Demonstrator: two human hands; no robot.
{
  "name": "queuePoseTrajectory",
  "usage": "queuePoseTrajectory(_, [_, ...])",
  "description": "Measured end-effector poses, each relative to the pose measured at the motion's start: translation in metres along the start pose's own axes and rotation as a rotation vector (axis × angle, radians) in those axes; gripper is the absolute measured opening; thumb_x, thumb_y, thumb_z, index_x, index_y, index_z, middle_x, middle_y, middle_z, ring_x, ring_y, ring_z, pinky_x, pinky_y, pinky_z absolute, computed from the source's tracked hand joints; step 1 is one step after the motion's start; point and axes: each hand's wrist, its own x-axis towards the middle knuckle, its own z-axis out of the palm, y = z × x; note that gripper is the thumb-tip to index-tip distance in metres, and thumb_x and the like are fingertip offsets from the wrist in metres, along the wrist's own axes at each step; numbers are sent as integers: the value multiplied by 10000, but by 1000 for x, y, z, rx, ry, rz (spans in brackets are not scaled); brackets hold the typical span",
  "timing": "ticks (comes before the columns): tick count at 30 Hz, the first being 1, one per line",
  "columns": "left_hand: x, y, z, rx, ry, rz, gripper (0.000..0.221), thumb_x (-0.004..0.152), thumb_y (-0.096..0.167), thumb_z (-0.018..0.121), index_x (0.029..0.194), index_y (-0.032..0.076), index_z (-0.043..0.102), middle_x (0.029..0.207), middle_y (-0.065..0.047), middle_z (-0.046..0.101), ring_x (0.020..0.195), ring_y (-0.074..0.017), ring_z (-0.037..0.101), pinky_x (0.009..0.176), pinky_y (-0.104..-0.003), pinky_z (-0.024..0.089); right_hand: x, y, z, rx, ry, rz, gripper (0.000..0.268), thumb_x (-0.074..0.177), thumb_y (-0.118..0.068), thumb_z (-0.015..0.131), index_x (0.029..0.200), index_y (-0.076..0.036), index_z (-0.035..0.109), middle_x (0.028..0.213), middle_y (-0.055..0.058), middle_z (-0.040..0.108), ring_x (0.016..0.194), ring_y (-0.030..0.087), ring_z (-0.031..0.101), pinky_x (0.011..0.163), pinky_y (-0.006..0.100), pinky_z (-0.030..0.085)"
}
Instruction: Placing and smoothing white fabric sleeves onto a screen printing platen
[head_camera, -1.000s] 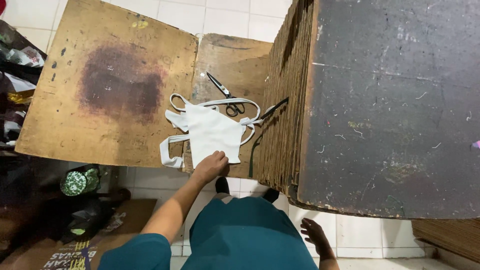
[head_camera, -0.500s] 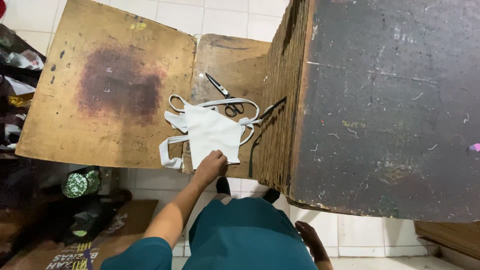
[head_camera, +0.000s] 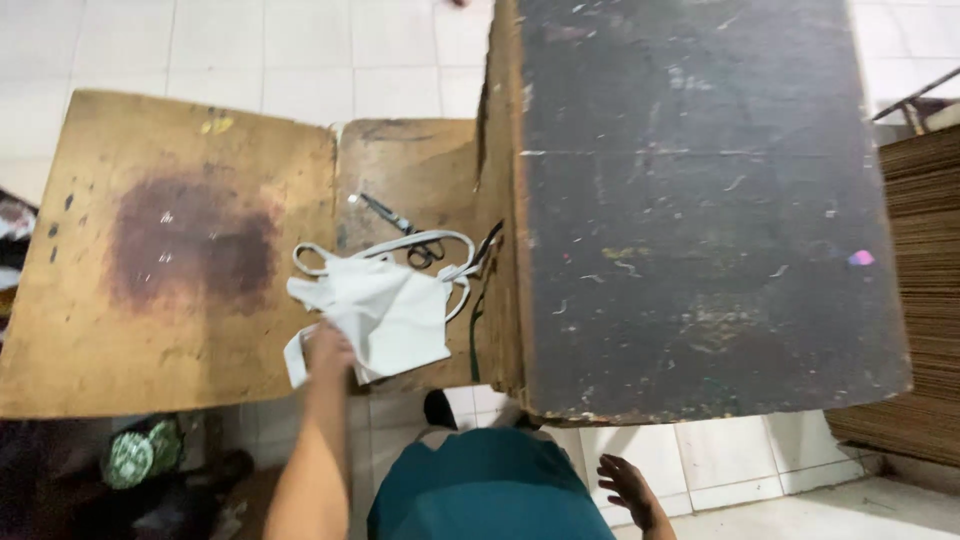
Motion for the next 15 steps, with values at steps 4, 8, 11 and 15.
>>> queuePoseTrajectory(4, [-47,137,34,-242,-225,143,185,1053,291,594,1009,169,726,931,-11,781,790,-146,753,651,-307,617,-12,-8,-55,437,65,-101,496,1028,-301,532,1467,-74,571,1456,255,604,1275,452,593,1026,577,430])
queuePoseTrajectory(8, [-218,266,81,-304,-486,449,260,1027,315,642,1189,120,701,1212,-109,765,1100,-234,762,948,-409,655,62,-16,-194,675,189,-443,209,994,-150,565,1131,-23,657,1122,190,707,1038,285,672,906,500,561])
queuePoseTrajectory(11, [-321,319,102,-65,-544,830,275,1086,443,640,1120,206,507,1108,-19,620,1037,-212,681,916,-432,689,9,-115,-275,685,769,-524,216,1070,-360,556,966,-225,690,1007,-16,736,877,148,709,666,351,572])
queuePoseTrajectory(15, [-450,339,129,488,-494,1410,244,1260,223,591,1222,-15,551,1071,-101,551,918,-166,492,815,-304,416,-167,-271,-286,892,834,-1116,88,1133,-270,603,1176,-194,590,1039,-43,693,878,71,706,696,220,594])
